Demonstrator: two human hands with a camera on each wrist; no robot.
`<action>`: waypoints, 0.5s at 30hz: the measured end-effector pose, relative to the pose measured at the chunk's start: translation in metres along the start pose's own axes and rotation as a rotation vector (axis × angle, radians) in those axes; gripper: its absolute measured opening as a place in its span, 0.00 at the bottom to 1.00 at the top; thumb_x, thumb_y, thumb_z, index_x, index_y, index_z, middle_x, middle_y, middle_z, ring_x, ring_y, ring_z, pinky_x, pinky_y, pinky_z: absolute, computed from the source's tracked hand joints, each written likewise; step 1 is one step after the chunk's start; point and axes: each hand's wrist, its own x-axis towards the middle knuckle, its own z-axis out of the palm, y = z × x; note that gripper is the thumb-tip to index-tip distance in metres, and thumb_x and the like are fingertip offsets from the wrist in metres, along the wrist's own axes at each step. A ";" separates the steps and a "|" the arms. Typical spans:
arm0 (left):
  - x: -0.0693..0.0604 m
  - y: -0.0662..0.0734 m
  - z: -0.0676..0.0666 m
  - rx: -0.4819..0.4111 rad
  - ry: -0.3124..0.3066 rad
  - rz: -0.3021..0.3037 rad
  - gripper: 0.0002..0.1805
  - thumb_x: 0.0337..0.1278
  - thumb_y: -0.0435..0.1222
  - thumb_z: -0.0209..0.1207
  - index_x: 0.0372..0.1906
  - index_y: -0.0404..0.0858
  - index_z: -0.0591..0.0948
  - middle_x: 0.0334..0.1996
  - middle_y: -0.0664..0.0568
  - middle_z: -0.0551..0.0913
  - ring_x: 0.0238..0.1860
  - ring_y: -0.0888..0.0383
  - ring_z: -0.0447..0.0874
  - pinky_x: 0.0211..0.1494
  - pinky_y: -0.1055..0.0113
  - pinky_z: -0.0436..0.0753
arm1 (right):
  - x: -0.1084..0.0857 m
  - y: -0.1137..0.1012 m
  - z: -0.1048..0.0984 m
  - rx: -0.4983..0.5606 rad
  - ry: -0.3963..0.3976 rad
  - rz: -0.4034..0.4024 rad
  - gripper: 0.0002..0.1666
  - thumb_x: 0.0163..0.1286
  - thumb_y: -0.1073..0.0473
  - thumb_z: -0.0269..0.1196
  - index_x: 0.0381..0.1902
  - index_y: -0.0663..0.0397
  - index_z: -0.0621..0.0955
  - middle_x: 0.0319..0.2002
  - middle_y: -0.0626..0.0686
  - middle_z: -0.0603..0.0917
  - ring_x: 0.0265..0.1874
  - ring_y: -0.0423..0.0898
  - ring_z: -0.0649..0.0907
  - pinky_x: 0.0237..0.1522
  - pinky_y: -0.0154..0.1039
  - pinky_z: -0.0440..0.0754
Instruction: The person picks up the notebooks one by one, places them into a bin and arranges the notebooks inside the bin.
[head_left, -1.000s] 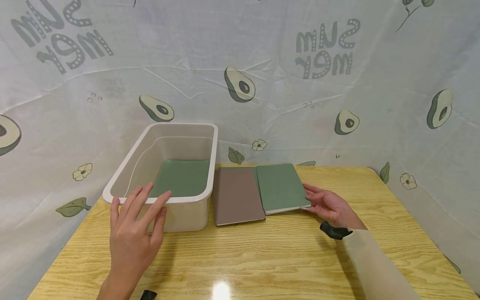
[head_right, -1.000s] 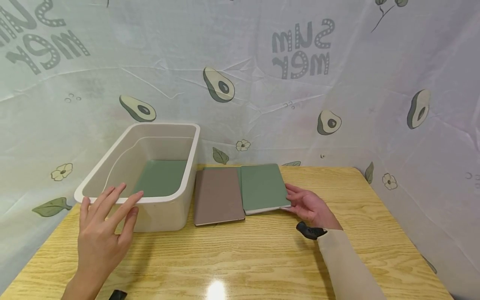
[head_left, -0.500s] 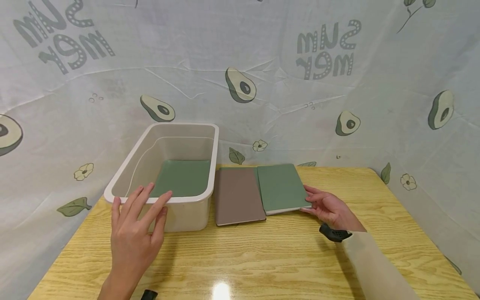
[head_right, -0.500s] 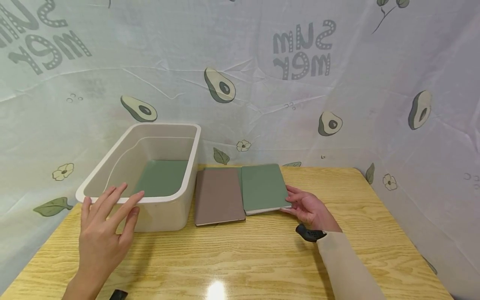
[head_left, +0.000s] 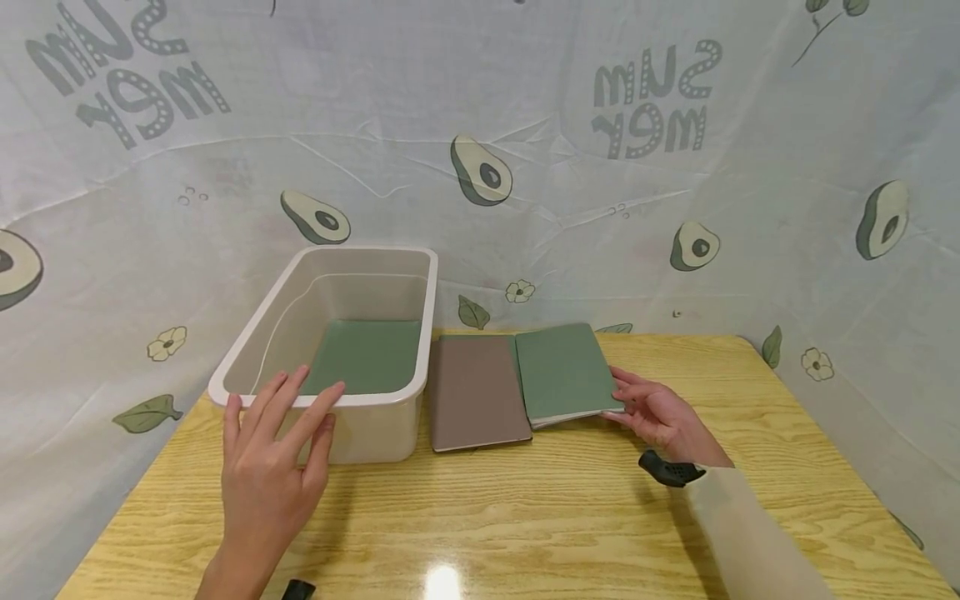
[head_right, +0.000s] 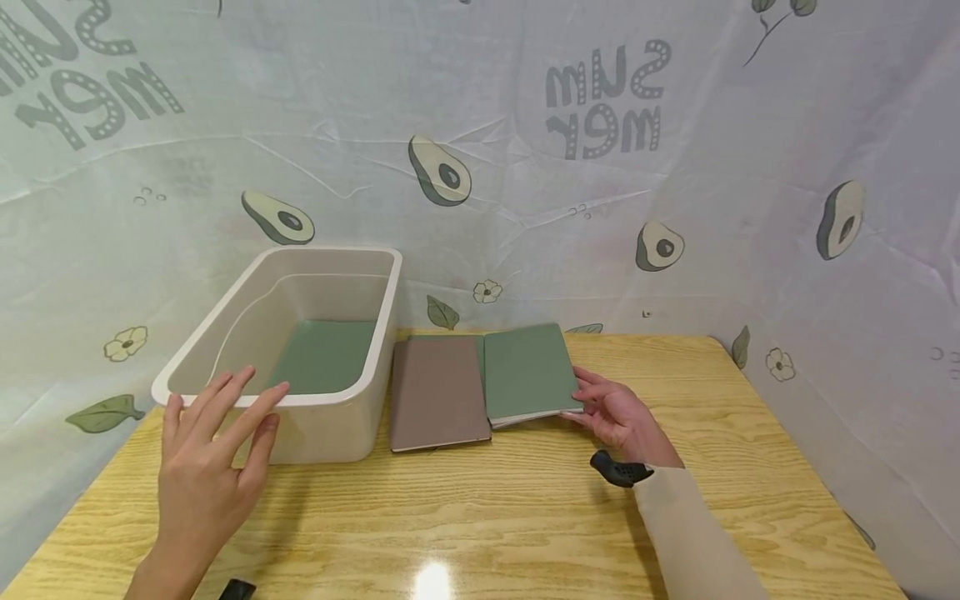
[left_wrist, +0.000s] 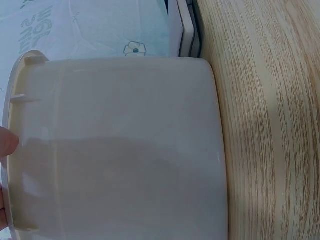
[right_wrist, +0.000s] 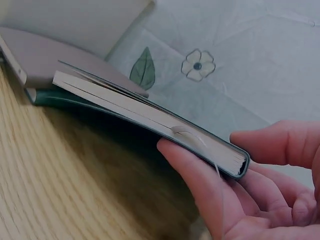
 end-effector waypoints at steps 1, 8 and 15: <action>0.000 0.000 0.000 0.000 0.001 0.001 0.18 0.81 0.46 0.52 0.56 0.48 0.90 0.63 0.37 0.85 0.66 0.34 0.79 0.78 0.25 0.58 | -0.001 -0.001 0.001 0.018 -0.002 0.001 0.47 0.81 0.76 0.47 0.88 0.48 0.42 0.54 0.47 0.88 0.52 0.50 0.91 0.53 0.46 0.90; -0.001 0.000 0.000 0.002 0.000 0.002 0.19 0.82 0.47 0.51 0.56 0.48 0.90 0.63 0.37 0.85 0.66 0.34 0.79 0.78 0.25 0.58 | -0.004 -0.007 0.013 0.066 0.024 -0.024 0.46 0.82 0.74 0.48 0.88 0.47 0.44 0.52 0.50 0.90 0.49 0.50 0.92 0.49 0.45 0.91; 0.000 0.000 0.000 0.004 -0.004 0.002 0.19 0.82 0.48 0.51 0.57 0.48 0.90 0.63 0.37 0.85 0.66 0.34 0.79 0.78 0.24 0.59 | -0.009 -0.013 0.029 0.156 -0.009 -0.049 0.46 0.83 0.73 0.47 0.88 0.43 0.44 0.55 0.53 0.87 0.52 0.51 0.91 0.51 0.43 0.91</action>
